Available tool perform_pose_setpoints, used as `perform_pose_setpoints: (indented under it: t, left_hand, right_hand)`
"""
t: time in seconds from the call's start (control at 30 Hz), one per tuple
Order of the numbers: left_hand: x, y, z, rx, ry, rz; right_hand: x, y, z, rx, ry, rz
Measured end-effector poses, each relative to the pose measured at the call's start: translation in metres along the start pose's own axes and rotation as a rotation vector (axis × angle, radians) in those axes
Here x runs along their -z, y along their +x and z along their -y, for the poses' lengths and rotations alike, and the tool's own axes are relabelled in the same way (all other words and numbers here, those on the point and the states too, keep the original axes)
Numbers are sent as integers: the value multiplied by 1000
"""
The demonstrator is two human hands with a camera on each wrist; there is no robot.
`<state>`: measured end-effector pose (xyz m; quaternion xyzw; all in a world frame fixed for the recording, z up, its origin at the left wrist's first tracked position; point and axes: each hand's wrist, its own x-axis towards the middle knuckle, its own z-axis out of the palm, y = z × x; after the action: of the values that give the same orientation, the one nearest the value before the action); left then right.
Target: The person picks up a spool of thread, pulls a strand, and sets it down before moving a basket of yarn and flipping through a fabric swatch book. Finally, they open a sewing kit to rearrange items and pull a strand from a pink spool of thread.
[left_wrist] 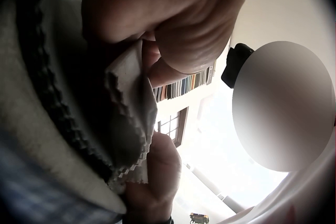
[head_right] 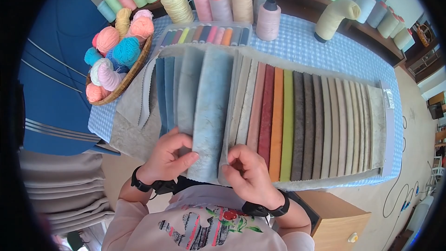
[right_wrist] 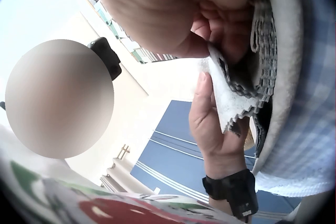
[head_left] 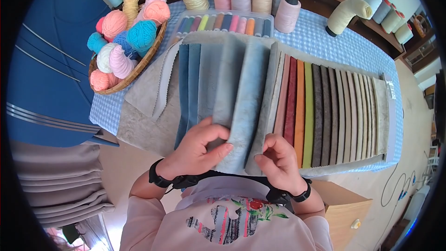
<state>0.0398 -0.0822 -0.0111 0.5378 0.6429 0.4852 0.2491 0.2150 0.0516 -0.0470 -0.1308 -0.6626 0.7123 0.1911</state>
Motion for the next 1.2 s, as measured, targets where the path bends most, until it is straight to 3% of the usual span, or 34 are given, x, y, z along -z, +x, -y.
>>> perform_pose_setpoints:
  t: [0.07,0.17,0.27,0.3,0.37,0.57,0.6,0.67,0.73,0.8,0.93,1.0,1.13,1.2]
  left_hand:
    - [6,-5,6,45,-22,-32]
    - [11,-13,9,253,22,-42]
    - [10,-17,6,288,46,-39]
    - [8,-18,5,291,51,-49]
    - [3,-17,5,137,108,-89]
    - [11,-22,30,16,133,-222]
    - [17,-21,32,15,134,-225]
    - [25,-20,36,13,162,-444]
    - [29,-20,33,27,193,-419]
    - [36,-18,37,92,-203,-513]
    - [45,-21,35,220,-361,-441]
    - [47,-22,40,229,-326,-273]
    - [44,-18,33,231,-279,-271]
    - [49,-20,30,395,-126,-202]
  right_hand:
    - [2,-4,-5,-25,135,-17]
    - [2,-4,-2,-45,340,-40]
    - [3,-4,-4,-45,431,-29]
    - [2,-4,-3,-49,427,-37]
    - [2,-3,-2,-49,423,-33]
    - [1,-2,0,-38,406,-32]
    - [1,-3,-1,-32,384,-33]
    - [1,-3,-2,-26,362,-31]
    - [0,-3,-2,-13,342,-10]
    - [-1,-3,0,-16,334,-12]
    - [-1,-2,1,-11,301,2]
    - [-2,-2,1,9,292,1]
    - [-2,-2,0,31,287,3]
    - [-3,-1,3,27,287,1]
